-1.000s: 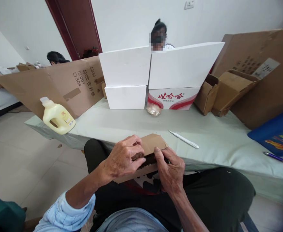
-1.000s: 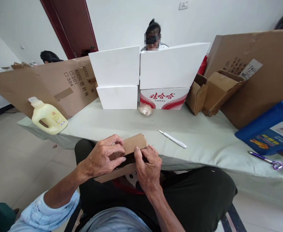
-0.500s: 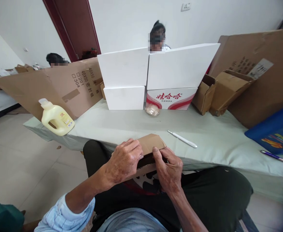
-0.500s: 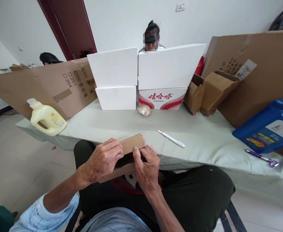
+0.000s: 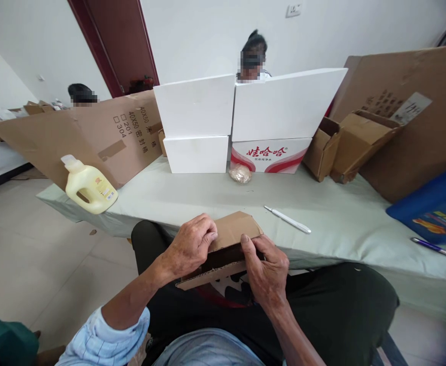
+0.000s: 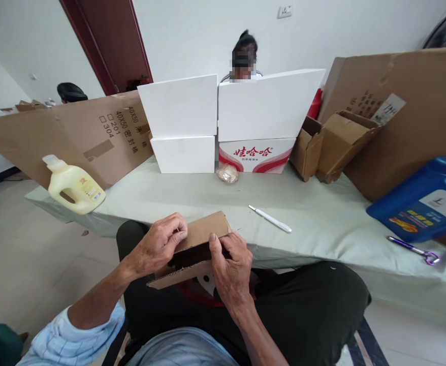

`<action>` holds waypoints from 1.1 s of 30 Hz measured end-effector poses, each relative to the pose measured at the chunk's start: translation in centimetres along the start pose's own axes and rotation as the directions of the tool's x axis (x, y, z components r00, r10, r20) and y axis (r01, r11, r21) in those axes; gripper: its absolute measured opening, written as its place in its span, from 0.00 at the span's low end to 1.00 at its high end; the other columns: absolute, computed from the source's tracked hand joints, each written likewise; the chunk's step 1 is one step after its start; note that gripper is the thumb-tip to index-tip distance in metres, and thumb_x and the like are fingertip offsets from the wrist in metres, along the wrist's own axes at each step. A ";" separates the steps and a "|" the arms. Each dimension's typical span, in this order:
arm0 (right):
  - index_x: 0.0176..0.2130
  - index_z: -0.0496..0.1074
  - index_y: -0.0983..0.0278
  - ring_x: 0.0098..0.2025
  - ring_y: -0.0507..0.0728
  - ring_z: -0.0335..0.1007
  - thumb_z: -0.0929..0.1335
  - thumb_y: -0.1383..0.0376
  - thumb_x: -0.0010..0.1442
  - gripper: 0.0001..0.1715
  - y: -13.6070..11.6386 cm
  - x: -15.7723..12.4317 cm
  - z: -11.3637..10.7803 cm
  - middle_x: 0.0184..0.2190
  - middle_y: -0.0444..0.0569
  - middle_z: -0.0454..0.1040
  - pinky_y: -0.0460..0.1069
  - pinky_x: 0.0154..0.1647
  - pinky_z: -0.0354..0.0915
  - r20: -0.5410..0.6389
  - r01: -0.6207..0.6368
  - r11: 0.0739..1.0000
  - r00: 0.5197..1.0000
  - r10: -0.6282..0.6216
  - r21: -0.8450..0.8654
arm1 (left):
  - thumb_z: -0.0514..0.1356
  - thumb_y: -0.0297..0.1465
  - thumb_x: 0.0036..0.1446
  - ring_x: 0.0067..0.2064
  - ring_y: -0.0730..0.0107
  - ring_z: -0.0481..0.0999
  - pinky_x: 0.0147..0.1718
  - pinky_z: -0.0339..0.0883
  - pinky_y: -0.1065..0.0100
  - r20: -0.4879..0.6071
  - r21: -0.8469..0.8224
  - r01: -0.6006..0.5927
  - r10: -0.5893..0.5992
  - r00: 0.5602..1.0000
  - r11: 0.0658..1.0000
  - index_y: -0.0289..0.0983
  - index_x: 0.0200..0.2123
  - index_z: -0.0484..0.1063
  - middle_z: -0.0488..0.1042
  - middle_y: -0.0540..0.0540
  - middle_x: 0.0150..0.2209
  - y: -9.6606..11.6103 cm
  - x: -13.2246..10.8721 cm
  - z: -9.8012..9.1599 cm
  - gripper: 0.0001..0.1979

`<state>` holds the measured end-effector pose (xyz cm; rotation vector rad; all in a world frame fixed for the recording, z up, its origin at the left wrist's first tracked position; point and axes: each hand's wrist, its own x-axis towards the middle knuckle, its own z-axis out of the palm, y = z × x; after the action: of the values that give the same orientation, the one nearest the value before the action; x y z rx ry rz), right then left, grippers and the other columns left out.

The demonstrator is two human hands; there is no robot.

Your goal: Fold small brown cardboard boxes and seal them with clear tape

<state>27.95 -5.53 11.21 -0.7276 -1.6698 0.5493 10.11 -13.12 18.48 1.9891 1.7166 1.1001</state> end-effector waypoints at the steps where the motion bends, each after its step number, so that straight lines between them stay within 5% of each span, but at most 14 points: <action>1: 0.23 0.64 0.61 0.26 0.52 0.59 0.70 0.65 0.71 0.24 0.0 0.0 0.0 0.21 0.40 0.64 0.49 0.36 0.62 -0.001 0.006 1.000 1.000 -0.006 -0.002 | 0.53 0.25 0.69 0.35 0.67 0.67 0.39 0.63 0.64 -0.015 -0.022 0.028 -0.029 0.999 0.999 0.40 0.31 0.61 0.68 0.50 0.34 -0.1 0.0 0.0 0.11; 8: 0.24 0.66 0.61 0.26 0.51 0.60 0.70 0.67 0.71 0.22 0.0 -0.9 -0.7 0.23 0.40 0.69 0.49 0.35 0.62 -0.003 0.038 0.999 0.999 -0.038 0.016 | 0.56 0.35 0.70 0.34 0.69 0.70 0.37 0.67 0.66 -0.075 -0.325 0.236 -0.274 0.959 0.916 0.39 0.32 0.67 0.70 0.50 0.32 -2.1 0.1 -0.3 0.12; 13: 0.25 0.69 0.61 0.26 0.52 0.62 0.70 0.66 0.71 0.21 0.2 -1.3 -0.7 0.23 0.40 0.69 0.49 0.36 0.63 -0.003 0.036 0.999 0.999 -0.036 0.035 | 0.64 0.44 0.67 0.40 0.65 0.77 0.40 0.77 0.65 -0.134 -0.618 0.142 -0.282 0.950 0.773 0.37 0.33 0.72 0.75 0.46 0.35 -2.1 0.6 -0.9 0.17; 19: 0.25 0.68 0.61 0.29 0.54 0.66 0.68 0.60 0.73 0.24 -0.2 0.2 -0.1 0.24 0.43 0.71 0.50 0.38 0.64 0.034 -0.063 0.998 0.997 0.062 0.026 | 0.67 0.46 0.67 0.42 0.64 0.79 0.41 0.79 0.65 -0.106 -0.762 0.080 -0.246 0.963 0.642 0.36 0.35 0.75 0.77 0.44 0.38 -0.8 0.5 -0.5 0.18; 25: 0.39 0.80 0.62 0.36 0.57 0.75 0.68 0.55 0.71 0.16 0.2 5.4 1.3 0.36 0.48 0.82 0.51 0.40 0.67 0.206 -0.134 0.988 0.972 0.115 0.081 | 0.66 0.46 0.69 0.44 0.63 0.81 0.44 0.78 0.65 -0.214 -0.729 -0.001 -0.228 0.950 0.684 0.36 0.37 0.78 0.79 0.43 0.40 -0.2 0.6 -1.4 0.18; 33: 0.47 0.80 0.65 0.51 0.65 0.80 0.70 0.53 0.63 0.21 4.8 15.1 5.0 0.47 0.57 0.84 0.58 0.54 0.72 0.332 -0.168 0.984 0.933 0.140 0.057 | 0.66 0.44 0.69 0.53 0.58 0.80 0.53 0.77 0.61 -0.354 -0.627 -0.070 -0.203 0.913 0.776 0.36 0.37 0.79 0.82 0.41 0.47 -2.0 1.8 -3.0 0.16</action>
<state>21.87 8.79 17.14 -0.7386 -1.8905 0.8867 6.58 -11.75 19.83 1.3212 1.2922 1.8635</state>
